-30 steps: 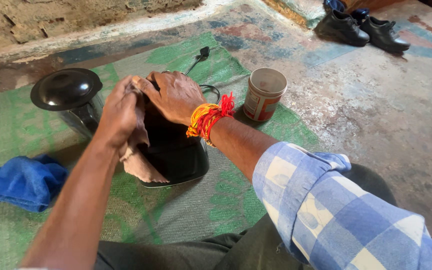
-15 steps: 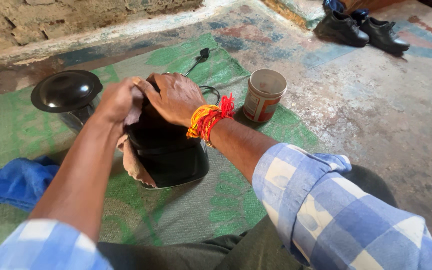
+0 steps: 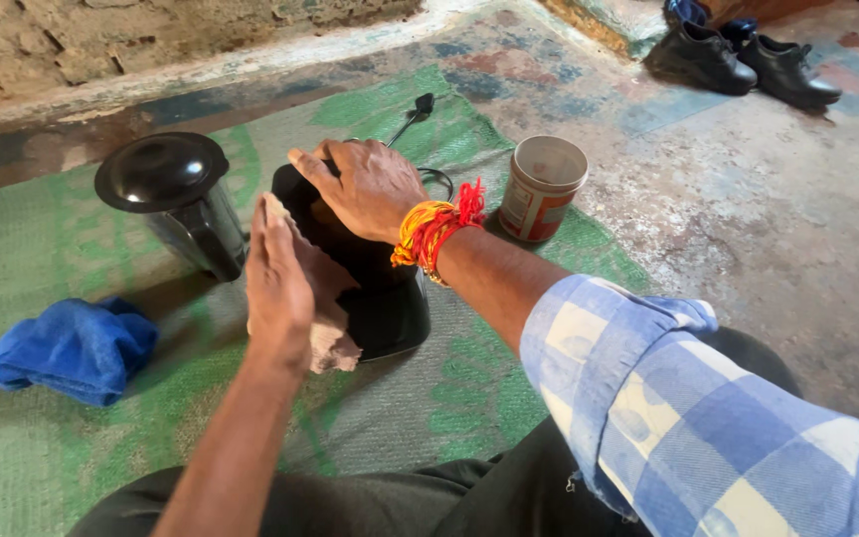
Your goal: The person wipes the exterior of a black blender base with a pink cloth and then a blue cloth. The person sits on a green mat on the floor and uses both hands to rub the surface of the appliance.
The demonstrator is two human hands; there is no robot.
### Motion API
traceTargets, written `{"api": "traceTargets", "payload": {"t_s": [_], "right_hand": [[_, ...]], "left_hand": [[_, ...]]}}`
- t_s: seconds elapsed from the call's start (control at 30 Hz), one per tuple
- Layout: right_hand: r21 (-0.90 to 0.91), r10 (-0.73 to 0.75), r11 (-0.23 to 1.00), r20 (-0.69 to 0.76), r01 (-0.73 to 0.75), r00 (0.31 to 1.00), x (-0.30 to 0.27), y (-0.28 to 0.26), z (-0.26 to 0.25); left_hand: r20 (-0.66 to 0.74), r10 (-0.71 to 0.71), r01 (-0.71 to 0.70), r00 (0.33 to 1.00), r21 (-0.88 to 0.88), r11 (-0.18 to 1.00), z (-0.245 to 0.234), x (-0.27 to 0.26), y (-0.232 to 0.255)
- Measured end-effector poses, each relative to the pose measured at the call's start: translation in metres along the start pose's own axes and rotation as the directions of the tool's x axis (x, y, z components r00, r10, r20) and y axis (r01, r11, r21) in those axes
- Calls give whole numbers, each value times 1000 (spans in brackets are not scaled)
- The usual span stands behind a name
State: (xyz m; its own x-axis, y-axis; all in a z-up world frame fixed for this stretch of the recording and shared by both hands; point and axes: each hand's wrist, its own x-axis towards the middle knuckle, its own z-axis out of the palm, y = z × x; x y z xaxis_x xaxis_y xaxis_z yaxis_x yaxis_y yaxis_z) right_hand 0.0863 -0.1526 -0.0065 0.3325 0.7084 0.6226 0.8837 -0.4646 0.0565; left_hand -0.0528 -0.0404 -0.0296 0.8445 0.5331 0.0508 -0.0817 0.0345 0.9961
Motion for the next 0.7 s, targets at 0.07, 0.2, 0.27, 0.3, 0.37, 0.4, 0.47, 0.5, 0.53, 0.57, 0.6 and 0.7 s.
{"api": "traceTargets", "payload": {"t_s": [0.07, 0.2, 0.27, 0.3, 0.37, 0.4, 0.47, 0.5, 0.53, 0.57, 0.6, 0.7], "right_hand": [[30, 7, 1000, 17, -8, 1000, 1, -6, -9], [156, 432, 860, 284, -486, 856, 11, -23, -26], [168, 335, 916, 175, -363, 926, 12, -27, -31], [168, 282, 939, 119, -299, 952, 13, -28, -33], [162, 377, 899, 181, -406, 908, 17, -34, -36], [151, 425, 875, 216, -460, 879, 15, -35, -37], [134, 406, 892, 186, -432, 895, 15, -37, -39], [127, 396, 899, 170, -418, 902, 15, -38, -39], [125, 406, 893, 191, -432, 894, 16, -39, -40], [122, 416, 887, 212, -446, 884, 17, -40, -40], [114, 427, 880, 234, -461, 873, 16, -39, -40], [115, 373, 908, 209, -402, 904, 17, -39, -42]], "left_hand": [[-7, 220, -219, 975, 70, 973, 2, -12, -6], [-46, 531, -473, 846, 394, 788, 0, -41, -8], [-153, 467, -342, 871, 495, 799, -3, -52, -1], [-209, 436, -270, 875, 538, 799, -5, -56, 1], [-293, 449, -224, 844, 569, 792, -5, -64, 4], [-334, 450, -198, 828, 577, 792, -4, -70, 2], [-292, 549, -337, 783, 543, 769, -10, -76, -5], [-272, 598, -405, 754, 524, 749, -13, -78, -8], [-245, 644, -441, 725, 552, 707, -17, -79, -13], [-217, 687, -476, 694, 578, 663, -20, -79, -18], [-187, 725, -509, 663, 598, 619, -20, -79, -23], [-345, 518, -179, 782, 672, 718, -20, -77, -35]]}}
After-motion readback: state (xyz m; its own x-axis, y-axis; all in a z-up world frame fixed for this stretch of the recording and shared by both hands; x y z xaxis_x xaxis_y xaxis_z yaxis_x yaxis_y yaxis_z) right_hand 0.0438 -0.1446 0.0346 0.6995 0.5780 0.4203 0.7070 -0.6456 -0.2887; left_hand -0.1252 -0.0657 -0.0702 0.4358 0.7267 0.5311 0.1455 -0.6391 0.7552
